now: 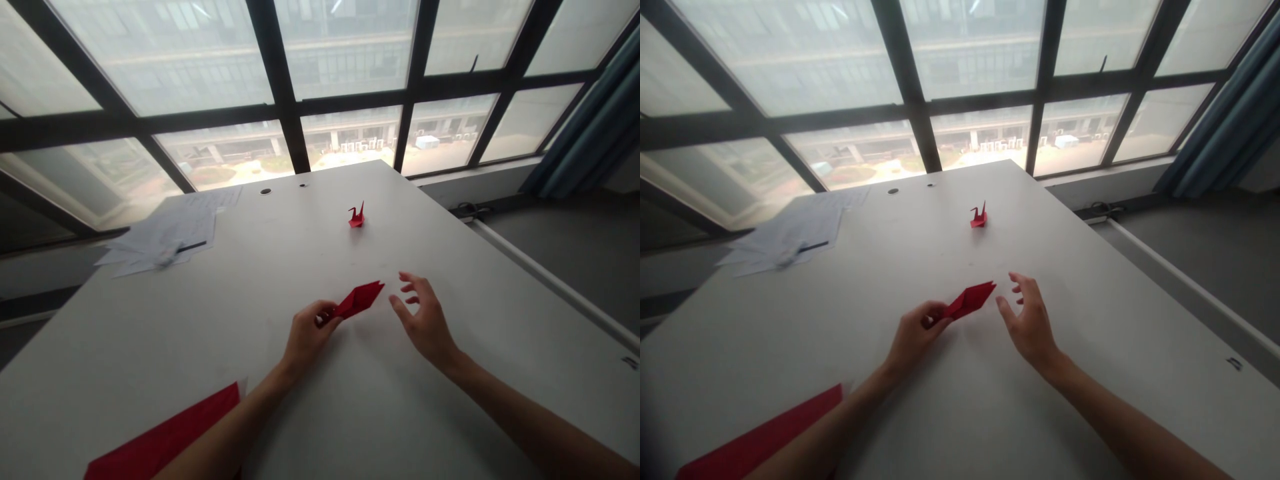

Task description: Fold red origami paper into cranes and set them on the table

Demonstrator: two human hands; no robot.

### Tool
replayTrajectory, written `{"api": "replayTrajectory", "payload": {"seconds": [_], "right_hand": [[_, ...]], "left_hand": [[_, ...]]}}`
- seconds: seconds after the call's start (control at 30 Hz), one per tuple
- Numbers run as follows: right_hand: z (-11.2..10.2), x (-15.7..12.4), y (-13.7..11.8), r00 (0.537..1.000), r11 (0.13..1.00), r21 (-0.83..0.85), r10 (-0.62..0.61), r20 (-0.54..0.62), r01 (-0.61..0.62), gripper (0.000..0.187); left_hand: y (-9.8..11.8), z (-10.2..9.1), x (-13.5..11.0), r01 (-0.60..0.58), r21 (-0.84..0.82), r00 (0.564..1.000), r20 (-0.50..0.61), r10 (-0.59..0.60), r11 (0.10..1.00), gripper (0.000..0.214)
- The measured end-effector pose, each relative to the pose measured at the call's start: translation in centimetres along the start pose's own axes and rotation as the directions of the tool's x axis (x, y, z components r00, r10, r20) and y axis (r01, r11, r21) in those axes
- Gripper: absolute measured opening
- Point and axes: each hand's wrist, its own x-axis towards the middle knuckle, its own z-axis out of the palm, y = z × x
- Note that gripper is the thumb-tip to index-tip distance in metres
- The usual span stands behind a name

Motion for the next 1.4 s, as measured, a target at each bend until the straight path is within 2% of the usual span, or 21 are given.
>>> {"api": "replayTrajectory", "payload": {"seconds": [0.07, 0.1, 0.13, 0.2, 0.23, 0.27, 0.33, 0.47, 0.63, 0.73, 0.93, 1.13, 1.4], "right_hand": [[0.9, 0.0, -0.5, 0.976, 0.956, 0.198, 0.206, 0.066, -0.215, 0.059], [1.5, 0.0, -0.9, 0.945, 0.900, 0.291, 0.289, 0.155, -0.324, 0.062], [2.4, 0.0, -1.5, 0.905, 0.833, 0.367, 0.334, 0.264, -0.415, 0.063], [4.2, -0.1, -2.6, 0.832, 0.723, 0.450, 0.319, 0.454, -0.524, 0.058], [5.1, 0.0, -3.2, 0.820, 0.703, 0.473, 0.284, 0.497, -0.531, 0.050], [5.9, 0.1, -3.6, 0.830, 0.706, 0.494, 0.246, 0.501, -0.508, 0.042], [7.3, 0.4, -4.0, 0.868, 0.709, 0.535, 0.231, 0.439, -0.459, 0.030], [8.7, 0.9, -3.5, 0.897, 0.705, 0.572, 0.222, 0.382, -0.418, 0.023], [8.7, 0.7, -2.6, 0.895, 0.713, 0.575, 0.170, 0.413, -0.401, 0.026], [8.5, 0.5, -2.6, 0.897, 0.714, 0.573, 0.179, 0.405, -0.401, 0.028], [8.2, 0.6, -2.6, 0.889, 0.692, 0.585, 0.191, 0.417, -0.423, 0.028], [8.1, 0.5, -2.6, 0.880, 0.688, 0.590, 0.156, 0.448, -0.422, 0.026], [8.0, 0.5, -2.7, 0.878, 0.704, 0.582, 0.125, 0.463, -0.407, 0.028]], "left_hand": [[0.3, -0.1, 0.2, 0.083, -0.213, 0.995, -0.039, -0.093, 0.973, 0.022], [0.5, -0.1, 0.3, 0.100, -0.310, 0.992, -0.048, -0.121, 0.946, 0.025], [0.7, -0.1, 0.4, 0.109, -0.389, 0.989, -0.050, -0.139, 0.915, 0.028], [1.0, 0.0, 0.4, 0.113, -0.484, 0.987, -0.048, -0.155, 0.868, 0.031], [1.1, 0.1, 0.3, 0.113, -0.504, 0.986, -0.047, -0.158, 0.856, 0.032], [1.1, 0.2, 0.3, 0.112, -0.513, 0.987, -0.045, -0.157, 0.851, 0.033], [0.9, 0.3, 0.2, 0.108, -0.522, 0.989, -0.029, -0.144, 0.846, 0.040], [0.2, 0.3, 0.0, 0.121, -0.556, 0.988, -0.014, -0.154, 0.822, 0.039], [0.0, 0.6, -0.4, 0.119, -0.517, 0.980, -0.076, -0.184, 0.848, 0.031], [0.2, 0.8, -0.8, 0.101, -0.476, 0.986, -0.069, -0.151, 0.874, 0.027], [0.5, 0.7, -1.1, 0.077, -0.426, 0.992, -0.056, -0.111, 0.902, 0.034], [0.2, 0.8, -1.2, 0.075, -0.388, 0.995, -0.035, -0.096, 0.918, 0.025], [0.4, 0.9, -1.0, -0.053, -0.369, 0.996, -0.083, 0.024, 0.928, 0.018]]}}
